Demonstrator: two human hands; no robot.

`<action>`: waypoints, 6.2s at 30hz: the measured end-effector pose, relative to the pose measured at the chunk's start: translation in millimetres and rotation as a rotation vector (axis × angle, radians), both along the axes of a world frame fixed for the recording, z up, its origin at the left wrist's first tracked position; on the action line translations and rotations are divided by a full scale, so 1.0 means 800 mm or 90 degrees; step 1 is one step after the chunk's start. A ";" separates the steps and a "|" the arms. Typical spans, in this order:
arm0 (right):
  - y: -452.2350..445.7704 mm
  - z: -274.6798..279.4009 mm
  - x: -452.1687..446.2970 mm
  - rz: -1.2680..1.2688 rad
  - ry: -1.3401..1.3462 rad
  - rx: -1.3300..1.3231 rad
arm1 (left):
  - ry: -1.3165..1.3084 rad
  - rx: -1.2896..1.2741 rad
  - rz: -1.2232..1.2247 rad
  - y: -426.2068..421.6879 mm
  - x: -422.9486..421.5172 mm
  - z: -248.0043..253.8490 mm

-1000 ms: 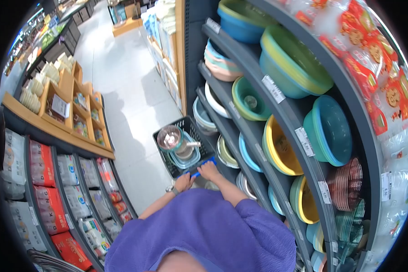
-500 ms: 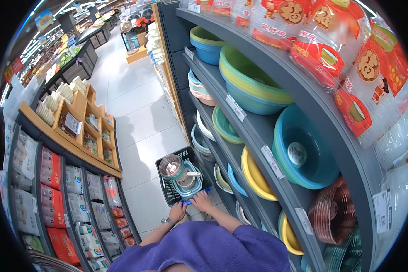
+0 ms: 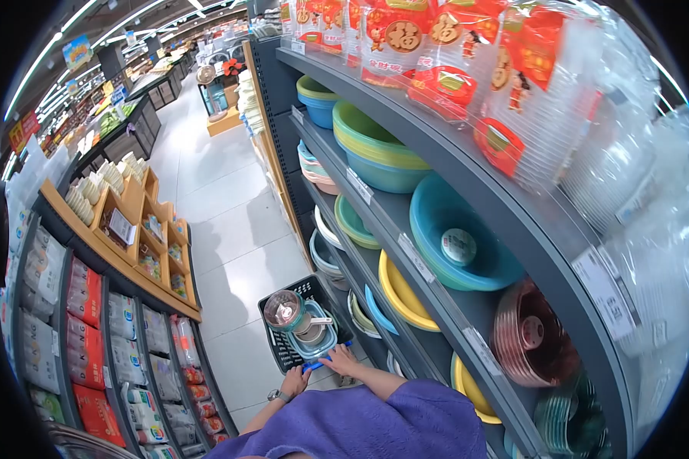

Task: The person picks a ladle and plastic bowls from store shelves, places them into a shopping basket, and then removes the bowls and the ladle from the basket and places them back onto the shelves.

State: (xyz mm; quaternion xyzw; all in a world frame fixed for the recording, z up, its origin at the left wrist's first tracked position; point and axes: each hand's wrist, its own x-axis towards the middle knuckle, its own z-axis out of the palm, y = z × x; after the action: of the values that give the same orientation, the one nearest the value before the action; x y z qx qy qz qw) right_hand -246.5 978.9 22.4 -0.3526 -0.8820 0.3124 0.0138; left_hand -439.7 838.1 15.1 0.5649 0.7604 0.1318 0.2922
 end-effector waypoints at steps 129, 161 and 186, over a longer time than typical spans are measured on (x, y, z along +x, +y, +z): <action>-0.695 -0.003 0.604 -0.269 0.090 -0.225 | -0.283 -0.053 0.116 -0.698 0.560 -0.009; -0.811 -0.013 0.716 -0.241 0.037 -0.157 | -0.195 -0.117 -0.043 -0.811 0.649 -0.008; -0.824 -0.016 0.753 -0.199 0.070 -0.213 | -0.042 -0.049 0.252 -0.834 0.753 0.009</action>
State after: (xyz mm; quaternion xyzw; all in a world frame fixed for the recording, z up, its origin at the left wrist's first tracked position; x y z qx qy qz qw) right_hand 356.1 319.5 9.5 -0.4645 -0.7505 0.4672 0.0514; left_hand 162.9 171.2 22.1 0.3884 0.8509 0.1760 0.3069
